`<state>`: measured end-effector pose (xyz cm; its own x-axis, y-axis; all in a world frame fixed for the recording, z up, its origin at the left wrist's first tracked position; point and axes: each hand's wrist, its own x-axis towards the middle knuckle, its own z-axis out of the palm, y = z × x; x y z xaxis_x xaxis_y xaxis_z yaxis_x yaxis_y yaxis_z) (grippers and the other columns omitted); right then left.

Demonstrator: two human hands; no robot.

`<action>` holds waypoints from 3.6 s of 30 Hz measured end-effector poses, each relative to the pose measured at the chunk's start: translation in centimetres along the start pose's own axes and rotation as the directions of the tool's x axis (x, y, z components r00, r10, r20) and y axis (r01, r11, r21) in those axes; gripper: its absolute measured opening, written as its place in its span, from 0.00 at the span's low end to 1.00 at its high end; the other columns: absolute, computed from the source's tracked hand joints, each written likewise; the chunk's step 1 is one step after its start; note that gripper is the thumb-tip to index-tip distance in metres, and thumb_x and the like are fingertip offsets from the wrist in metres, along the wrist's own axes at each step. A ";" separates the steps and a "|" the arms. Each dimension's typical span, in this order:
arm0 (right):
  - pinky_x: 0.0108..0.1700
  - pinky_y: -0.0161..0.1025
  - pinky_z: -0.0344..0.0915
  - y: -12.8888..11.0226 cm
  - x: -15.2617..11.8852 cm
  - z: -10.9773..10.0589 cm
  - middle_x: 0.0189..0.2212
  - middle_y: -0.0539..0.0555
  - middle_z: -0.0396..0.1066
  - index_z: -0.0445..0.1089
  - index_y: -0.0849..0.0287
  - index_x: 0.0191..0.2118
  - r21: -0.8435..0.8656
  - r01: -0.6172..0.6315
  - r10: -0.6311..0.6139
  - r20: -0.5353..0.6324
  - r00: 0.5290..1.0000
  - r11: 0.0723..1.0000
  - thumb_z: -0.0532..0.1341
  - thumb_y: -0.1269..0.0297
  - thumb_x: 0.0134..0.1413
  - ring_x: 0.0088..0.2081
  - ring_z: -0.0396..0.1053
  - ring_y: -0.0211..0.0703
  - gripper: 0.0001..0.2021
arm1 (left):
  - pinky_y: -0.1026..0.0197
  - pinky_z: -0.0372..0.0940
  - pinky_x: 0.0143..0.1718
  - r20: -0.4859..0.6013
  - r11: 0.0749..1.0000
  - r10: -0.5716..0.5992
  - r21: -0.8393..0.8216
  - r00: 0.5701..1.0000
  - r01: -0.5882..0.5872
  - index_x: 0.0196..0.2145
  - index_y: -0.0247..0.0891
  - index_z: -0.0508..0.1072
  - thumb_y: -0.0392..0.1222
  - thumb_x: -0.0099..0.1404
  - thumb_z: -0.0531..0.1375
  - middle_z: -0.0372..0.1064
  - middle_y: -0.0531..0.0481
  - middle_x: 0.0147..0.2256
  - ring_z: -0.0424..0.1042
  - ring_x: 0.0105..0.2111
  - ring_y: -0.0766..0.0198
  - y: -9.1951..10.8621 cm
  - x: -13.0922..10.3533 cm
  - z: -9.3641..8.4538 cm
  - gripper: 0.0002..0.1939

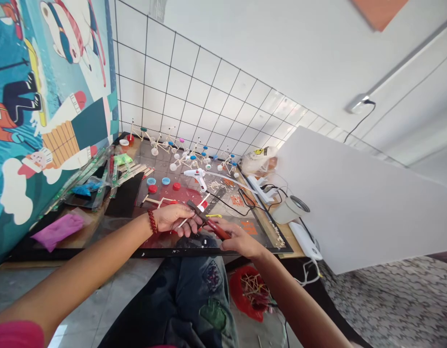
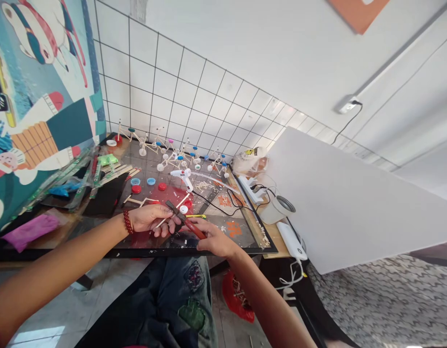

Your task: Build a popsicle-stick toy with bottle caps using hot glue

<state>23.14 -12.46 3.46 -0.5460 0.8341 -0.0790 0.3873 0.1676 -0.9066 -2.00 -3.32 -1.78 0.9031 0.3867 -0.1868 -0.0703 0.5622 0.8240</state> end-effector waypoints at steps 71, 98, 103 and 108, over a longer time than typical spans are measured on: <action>0.69 0.55 0.44 -0.5 -0.4 0.3 0.65 0.54 0.57 0.75 0.50 0.54 -0.113 0.042 -0.042 0.005 0.999 0.993 0.61 0.75 0.39 0.66 0.53 0.56 0.31 | 0.65 0.71 0.22 0.001 0.999 -0.041 0.019 0.999 0.041 0.42 0.28 0.75 0.45 0.67 0.59 0.79 0.36 0.32 0.79 0.26 0.58 0.1 -0.4 0.3 0.15; 0.67 0.54 0.49 -1.1 -0.7 0.3 0.62 0.55 0.61 0.74 0.51 0.54 -0.114 0.081 -0.077 0.035 0.996 0.990 0.61 0.75 0.39 0.64 0.56 0.55 0.31 | 0.68 0.36 0.13 0.034 0.993 0.016 0.119 0.999 -0.020 0.42 0.28 0.77 0.51 0.62 0.64 0.77 0.37 0.26 0.52 0.11 0.75 0.1 -0.8 1.3 0.21; 0.60 0.49 0.58 -1.8 -0.7 1.1 0.57 0.56 0.66 0.76 0.55 0.44 -0.365 0.046 -0.071 -0.057 0.996 0.930 0.57 0.80 0.37 0.57 0.64 0.53 0.25 | 0.67 0.35 0.14 0.000 0.985 0.039 0.169 0.999 -0.039 0.42 0.27 0.76 0.54 0.62 0.64 0.75 0.40 0.24 0.50 0.11 0.76 -0.3 -0.6 1.3 0.24; 0.39 0.38 0.60 -2.0 -0.7 1.6 0.30 0.47 0.66 0.67 0.56 0.34 -0.466 -0.179 0.120 -0.154 0.981 0.866 0.59 0.77 0.38 0.32 0.62 0.40 0.13 | 0.67 0.36 0.14 -0.018 0.966 0.041 0.257 0.999 -0.036 0.42 0.28 0.75 0.57 0.61 0.63 0.74 0.44 0.22 0.51 0.11 0.75 -0.7 -0.2 1.3 0.26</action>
<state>21.59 -14.18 4.64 -0.3750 0.9189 -0.1224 0.7797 0.2412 -0.5778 -1.58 -4.81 -1.63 0.8918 0.4224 -0.1619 0.0091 0.3410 0.9400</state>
